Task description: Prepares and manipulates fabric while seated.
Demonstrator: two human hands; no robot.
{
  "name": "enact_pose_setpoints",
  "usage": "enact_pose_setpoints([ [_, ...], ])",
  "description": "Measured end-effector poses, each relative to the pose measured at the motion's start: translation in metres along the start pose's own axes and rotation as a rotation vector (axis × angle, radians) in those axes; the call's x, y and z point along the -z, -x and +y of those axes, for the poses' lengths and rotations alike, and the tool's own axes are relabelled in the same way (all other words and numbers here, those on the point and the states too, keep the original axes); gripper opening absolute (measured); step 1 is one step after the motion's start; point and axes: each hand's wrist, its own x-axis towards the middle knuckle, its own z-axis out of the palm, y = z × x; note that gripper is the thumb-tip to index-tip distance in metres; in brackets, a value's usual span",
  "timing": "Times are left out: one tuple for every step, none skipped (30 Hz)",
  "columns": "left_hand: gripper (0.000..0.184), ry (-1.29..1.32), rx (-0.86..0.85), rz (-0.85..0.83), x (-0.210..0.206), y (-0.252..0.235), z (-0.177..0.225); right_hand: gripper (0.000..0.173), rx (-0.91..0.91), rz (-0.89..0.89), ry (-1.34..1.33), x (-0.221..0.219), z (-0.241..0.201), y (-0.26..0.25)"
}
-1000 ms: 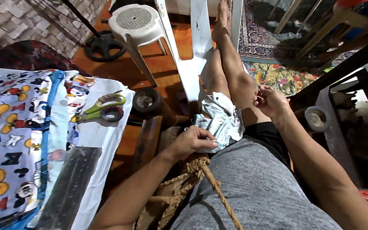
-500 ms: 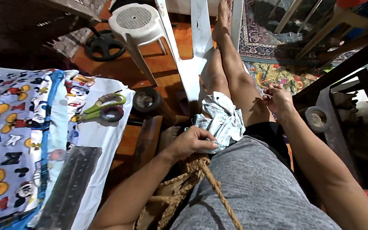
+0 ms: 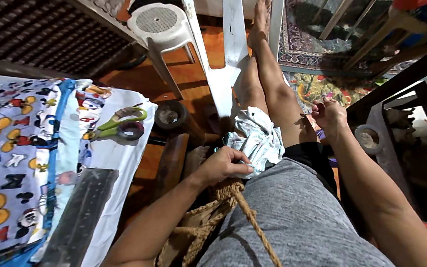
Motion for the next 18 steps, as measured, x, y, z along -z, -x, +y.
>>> enact_pose_setpoints([
  [0.012, -0.013, 0.001, 0.009, 0.000, 0.000, 0.000, 0.017, 0.010, 0.005, -0.024, 0.000, -0.002, 0.000],
  [0.012, -0.024, 0.005, 0.017, -0.001, -0.001, 0.000, 0.017, 0.028, 0.009, -0.040, 0.000, -0.004, 0.001],
  [0.012, -0.032, 0.013, 0.024, -0.001, -0.001, 0.001, 0.019, 0.050, 0.009, -0.051, -0.001, -0.007, 0.003],
  [0.012, -0.038, 0.023, 0.030, -0.001, 0.000, 0.002, 0.017, 0.077, 0.011, -0.061, -0.001, -0.011, 0.006],
  [0.013, -0.044, 0.032, 0.034, -0.001, 0.000, 0.003, 0.016, 0.106, 0.013, -0.068, -0.001, -0.017, 0.008],
  [0.012, -0.050, 0.037, 0.039, -0.001, -0.001, 0.003, 0.016, 0.133, 0.015, -0.072, -0.001, -0.024, 0.011],
  [0.012, -0.059, 0.038, 0.046, -0.001, -0.001, 0.003, 0.018, 0.158, 0.012, -0.069, 0.000, -0.032, 0.014],
  [0.011, -0.071, 0.036, 0.052, -0.001, -0.001, 0.002, 0.018, 0.180, 0.007, -0.059, 0.002, -0.040, 0.017],
  [0.011, -0.077, 0.035, 0.055, -0.002, -0.001, 0.003, 0.020, 0.202, 0.006, -0.046, 0.003, -0.047, 0.018],
  [0.011, -0.078, 0.036, 0.055, -0.002, -0.001, 0.003, 0.020, 0.219, 0.005, -0.046, 0.005, -0.054, 0.018],
  [0.011, -0.077, 0.039, 0.053, -0.002, -0.001, 0.003, 0.020, 0.233, 0.005, -0.045, 0.006, -0.060, 0.018],
  [0.011, -0.074, 0.043, 0.050, -0.002, 0.000, 0.003, 0.020, 0.245, 0.012, -0.052, 0.007, -0.065, 0.019],
  [0.011, -0.070, 0.047, 0.048, -0.002, 0.000, 0.004, 0.018, 0.254, 0.017, -0.067, 0.009, -0.070, 0.018],
  [0.012, -0.067, 0.047, 0.048, -0.002, 0.000, 0.004, 0.017, 0.264, 0.019, -0.075, 0.012, -0.075, 0.017],
  [0.011, -0.064, 0.046, 0.050, -0.002, 0.000, 0.004, 0.016, 0.270, 0.025, -0.077, 0.015, -0.079, 0.015],
  [0.011, -0.063, 0.045, 0.052, -0.002, 0.000, 0.004, 0.015, 0.272, 0.036, -0.083, 0.017, -0.084, 0.014],
  [0.011, -0.059, 0.045, 0.056, -0.002, 0.000, 0.004, 0.014, 0.273, 0.051, -0.094, 0.021, -0.088, 0.013],
  [0.010, -0.052, 0.047, 0.060, -0.002, 0.000, 0.005, 0.013, 0.272, 0.063, -0.115, 0.023, -0.093, 0.013],
])
